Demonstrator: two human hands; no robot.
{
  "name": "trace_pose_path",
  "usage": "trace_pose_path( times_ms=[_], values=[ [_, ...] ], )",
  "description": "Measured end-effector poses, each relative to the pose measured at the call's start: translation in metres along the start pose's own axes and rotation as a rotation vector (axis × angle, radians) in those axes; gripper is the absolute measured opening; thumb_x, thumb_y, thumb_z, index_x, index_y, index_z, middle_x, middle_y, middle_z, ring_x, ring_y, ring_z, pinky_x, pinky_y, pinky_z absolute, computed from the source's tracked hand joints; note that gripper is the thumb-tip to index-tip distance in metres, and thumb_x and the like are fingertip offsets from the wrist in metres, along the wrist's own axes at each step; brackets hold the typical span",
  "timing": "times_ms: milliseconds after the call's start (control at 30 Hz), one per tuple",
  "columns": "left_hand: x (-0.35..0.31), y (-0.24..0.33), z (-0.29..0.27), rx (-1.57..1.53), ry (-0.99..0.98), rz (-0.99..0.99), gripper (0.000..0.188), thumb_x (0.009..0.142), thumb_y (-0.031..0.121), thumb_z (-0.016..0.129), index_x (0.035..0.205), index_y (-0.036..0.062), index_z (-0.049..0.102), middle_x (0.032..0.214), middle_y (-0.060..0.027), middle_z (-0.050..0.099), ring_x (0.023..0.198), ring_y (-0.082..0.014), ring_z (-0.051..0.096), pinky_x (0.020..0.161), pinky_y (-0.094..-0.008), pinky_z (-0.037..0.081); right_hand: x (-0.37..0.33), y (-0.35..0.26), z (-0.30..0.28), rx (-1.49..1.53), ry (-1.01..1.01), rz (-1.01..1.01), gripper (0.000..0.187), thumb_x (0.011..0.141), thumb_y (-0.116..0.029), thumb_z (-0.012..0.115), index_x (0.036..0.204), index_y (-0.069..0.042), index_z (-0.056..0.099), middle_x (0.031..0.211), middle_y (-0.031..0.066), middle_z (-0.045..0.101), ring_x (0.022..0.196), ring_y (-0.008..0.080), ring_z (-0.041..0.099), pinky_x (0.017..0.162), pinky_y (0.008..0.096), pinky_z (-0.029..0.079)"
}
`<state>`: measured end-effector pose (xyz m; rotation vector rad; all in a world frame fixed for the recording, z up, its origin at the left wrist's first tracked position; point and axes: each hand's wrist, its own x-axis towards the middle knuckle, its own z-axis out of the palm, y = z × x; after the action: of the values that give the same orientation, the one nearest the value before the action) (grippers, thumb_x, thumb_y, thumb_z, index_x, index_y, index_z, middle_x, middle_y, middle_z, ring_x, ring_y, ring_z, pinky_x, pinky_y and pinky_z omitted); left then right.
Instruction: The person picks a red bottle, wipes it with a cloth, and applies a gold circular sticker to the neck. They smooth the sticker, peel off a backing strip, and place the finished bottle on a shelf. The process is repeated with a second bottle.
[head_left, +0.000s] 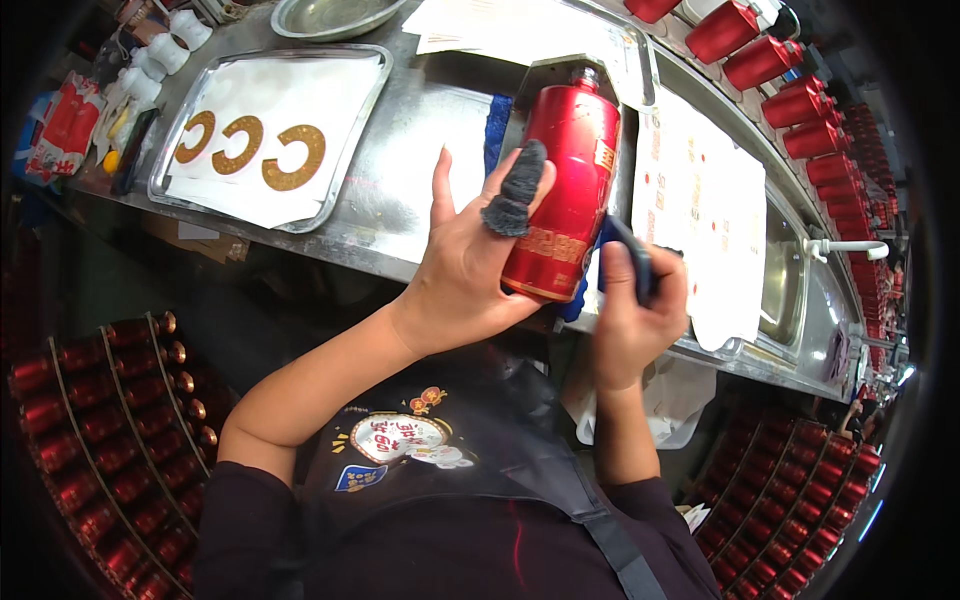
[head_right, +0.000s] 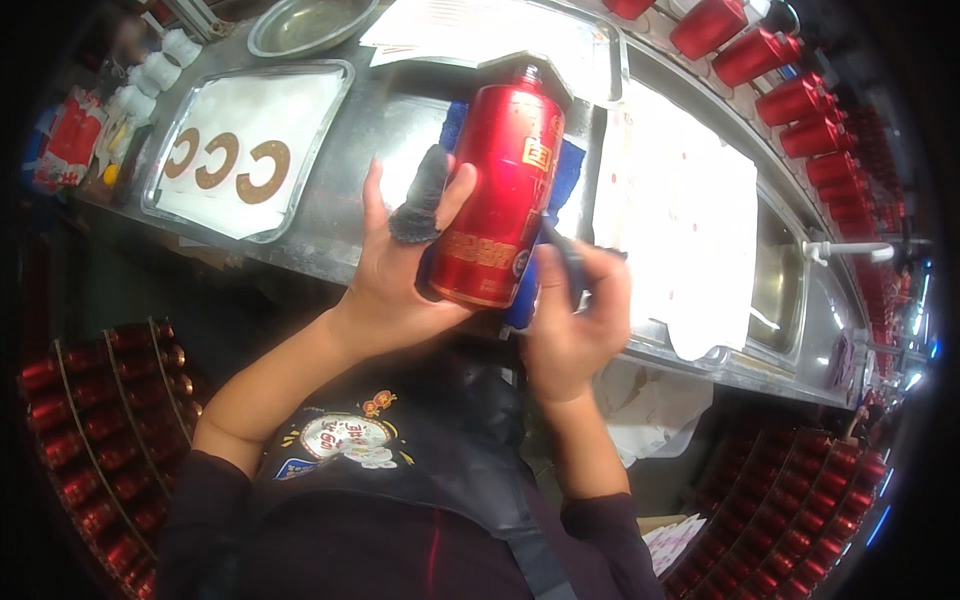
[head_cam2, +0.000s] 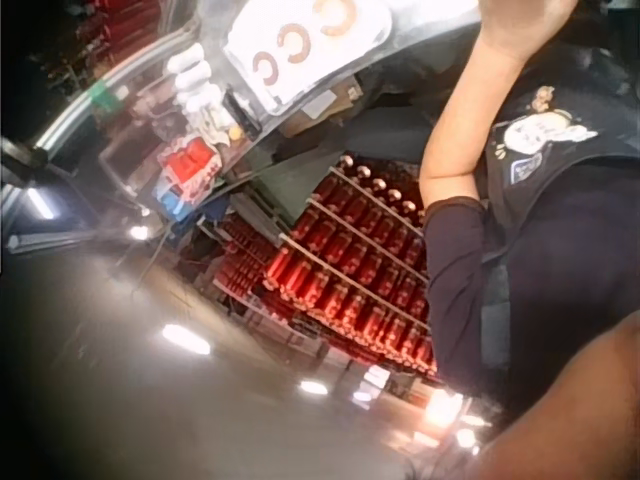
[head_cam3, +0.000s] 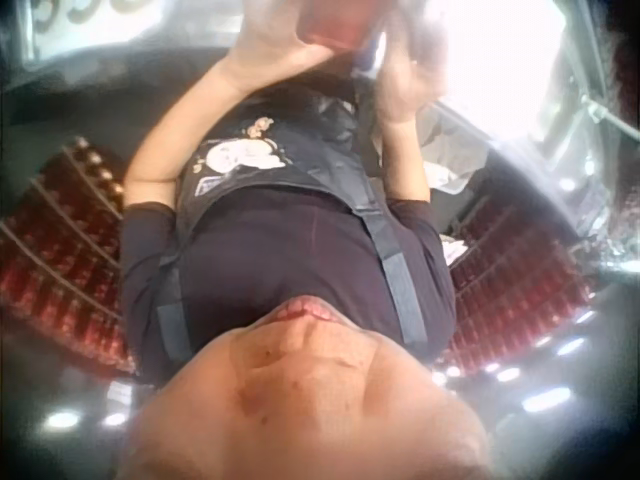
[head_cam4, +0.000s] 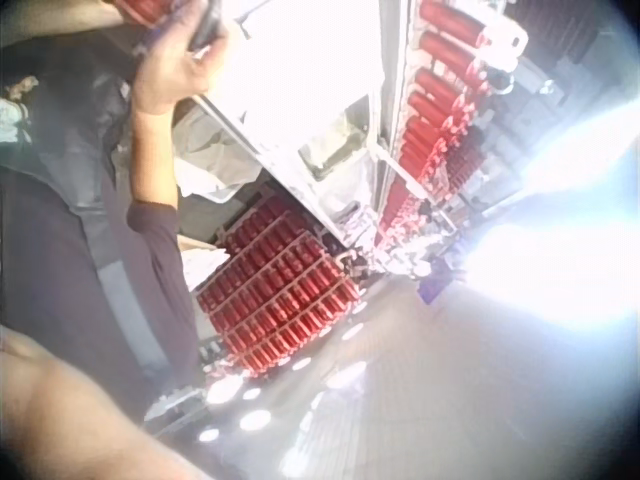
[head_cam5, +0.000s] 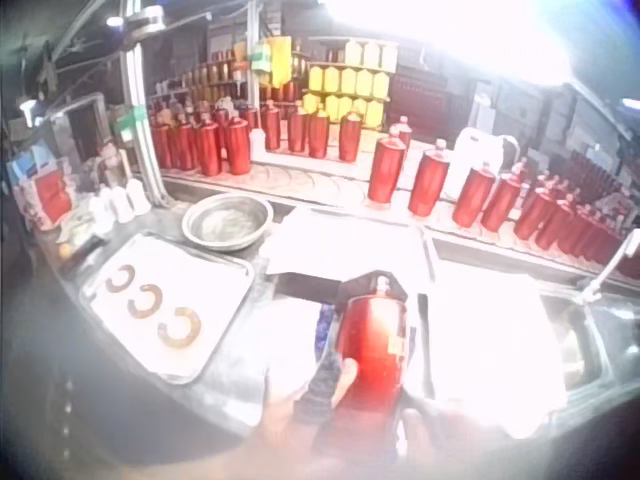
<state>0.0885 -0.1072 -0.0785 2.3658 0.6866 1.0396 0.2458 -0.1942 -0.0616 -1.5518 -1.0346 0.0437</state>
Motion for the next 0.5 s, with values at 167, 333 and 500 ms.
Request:
trace_pose_path(
  times_ms=[167, 333, 500],
  values=[
    [0.006, -0.004, 0.006, -0.021, 0.015, 0.053, 0.089, 0.072, 0.024, 0.081, 0.148, 0.0024, 0.04, 0.151, -0.0153, 0.048, 0.14, -0.0342, 0.046, 0.116, -0.0701, 0.003, -0.019, -0.026, 0.005, -0.27, -0.282, -0.493, 0.023, 0.079, -0.004, 0.084, 0.099, -0.001, 0.074, 0.092, 0.0129, 0.069, 0.077, 0.0198, 0.066, 0.072, 0.0345, 0.05],
    [-0.003, 0.002, -0.004, -0.106, 0.095, -0.076, 0.093, 0.069, 0.039, 0.086, 0.149, 0.0145, 0.045, 0.161, -0.0248, 0.028, 0.148, -0.0442, 0.029, 0.113, -0.0721, 0.005, -0.022, -0.017, -0.013, 0.111, -0.107, -0.081, 0.019, 0.086, -0.001, 0.078, 0.102, 0.0, 0.067, 0.096, 0.0085, 0.069, 0.083, 0.0131, 0.064, 0.077, 0.0244, 0.05],
    [-0.018, 0.019, 0.001, 0.132, -0.014, -0.026, 0.04, 0.069, 0.043, 0.083, 0.099, 0.0162, 0.076, 0.161, -0.0308, 0.022, 0.147, -0.0523, 0.024, 0.11, -0.0758, 0.011, -0.016, -0.006, -0.02, 0.108, 0.021, 0.107, 0.012, 0.092, -0.002, 0.073, 0.095, 0.0, 0.061, 0.093, 0.0033, 0.064, 0.083, 0.0075, 0.058, 0.078, 0.0213, 0.048]
  ],
)
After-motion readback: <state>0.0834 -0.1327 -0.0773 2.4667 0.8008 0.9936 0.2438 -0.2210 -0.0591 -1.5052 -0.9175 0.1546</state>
